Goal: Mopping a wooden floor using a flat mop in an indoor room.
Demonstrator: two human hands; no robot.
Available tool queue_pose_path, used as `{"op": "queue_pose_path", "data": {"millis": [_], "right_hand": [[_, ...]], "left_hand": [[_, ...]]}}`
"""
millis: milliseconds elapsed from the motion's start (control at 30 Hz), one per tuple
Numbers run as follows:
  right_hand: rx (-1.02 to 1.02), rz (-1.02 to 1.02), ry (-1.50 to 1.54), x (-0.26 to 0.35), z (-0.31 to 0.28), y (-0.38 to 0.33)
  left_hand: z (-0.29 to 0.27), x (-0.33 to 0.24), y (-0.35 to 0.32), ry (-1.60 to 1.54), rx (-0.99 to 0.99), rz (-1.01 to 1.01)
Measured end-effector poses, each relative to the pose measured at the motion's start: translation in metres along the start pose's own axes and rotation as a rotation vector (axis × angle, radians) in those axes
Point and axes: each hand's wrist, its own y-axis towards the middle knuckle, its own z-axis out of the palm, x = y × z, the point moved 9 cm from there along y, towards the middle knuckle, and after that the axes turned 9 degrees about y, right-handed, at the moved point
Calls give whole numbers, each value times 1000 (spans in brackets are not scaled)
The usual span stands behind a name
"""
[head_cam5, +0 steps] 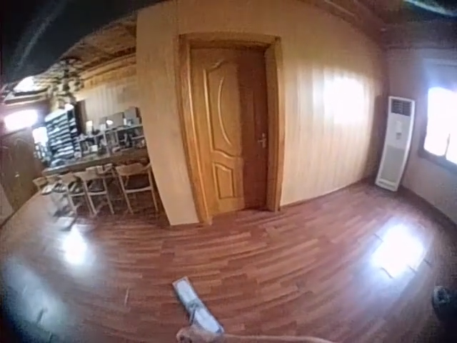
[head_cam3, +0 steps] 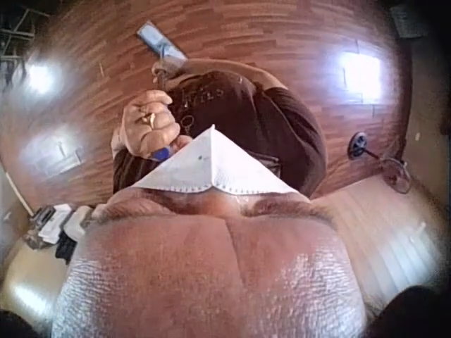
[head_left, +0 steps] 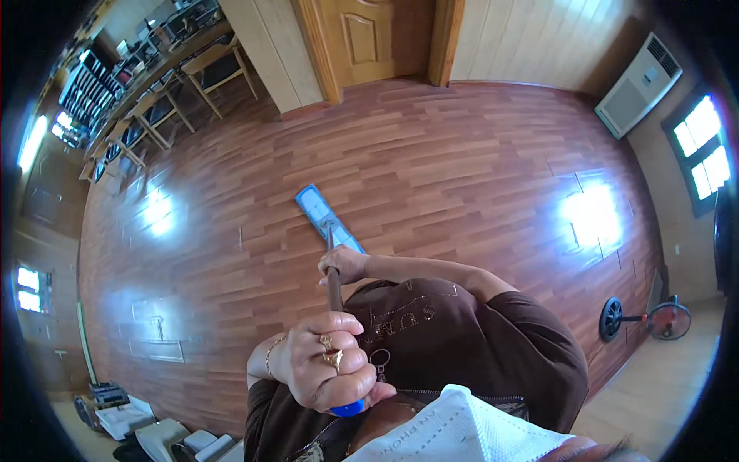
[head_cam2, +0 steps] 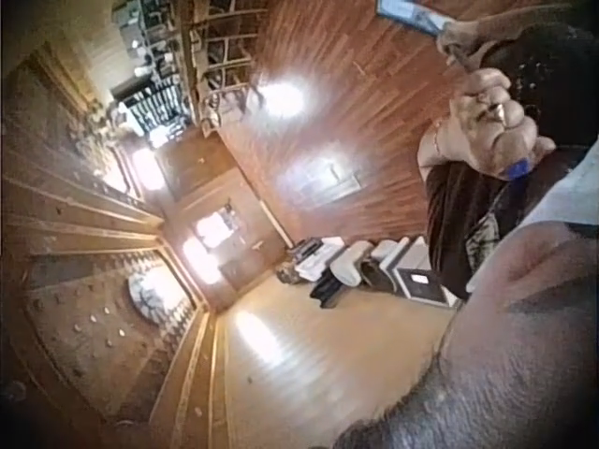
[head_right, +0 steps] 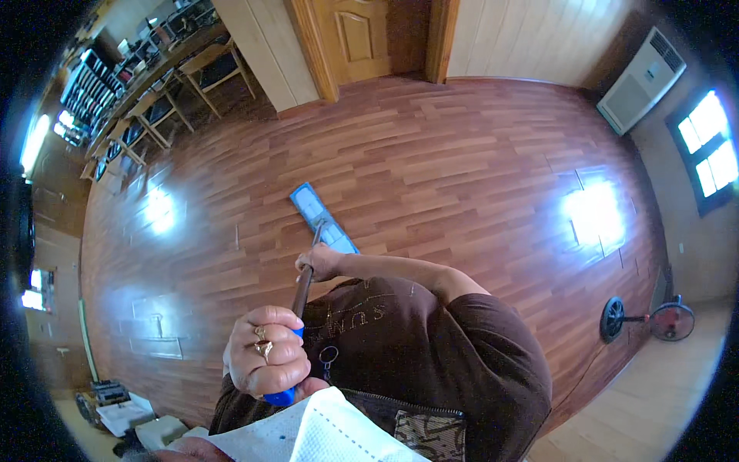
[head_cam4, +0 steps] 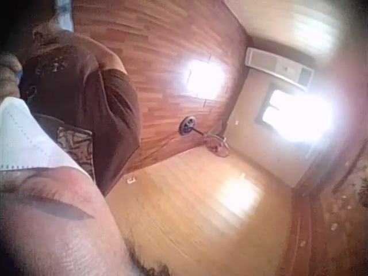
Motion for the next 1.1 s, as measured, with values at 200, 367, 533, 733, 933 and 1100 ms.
{"op": "queue_pose_path", "data": {"millis": [200, 367, 533, 733, 933, 1100], "right_hand": [[67, -67, -149, 6, 8, 18], [-39, -97, -180, 1, -15, 24], [-159, -27, -282, -49, -62, 16], [-316, 156, -394, -107, -147, -24], [-591, 337, -417, -165, -245, -107], [-729, 524, -532, -188, -288, -189]], "left_hand": [[-11, 9, -6, 92, 6, -70], [-12, 24, -2, 145, 33, -162], [5, 61, -7, 157, 126, -352], [40, 115, -5, 29, 216, -382], [89, 186, 2, -170, 308, -460], [136, 231, -5, -385, 282, -540]]}}
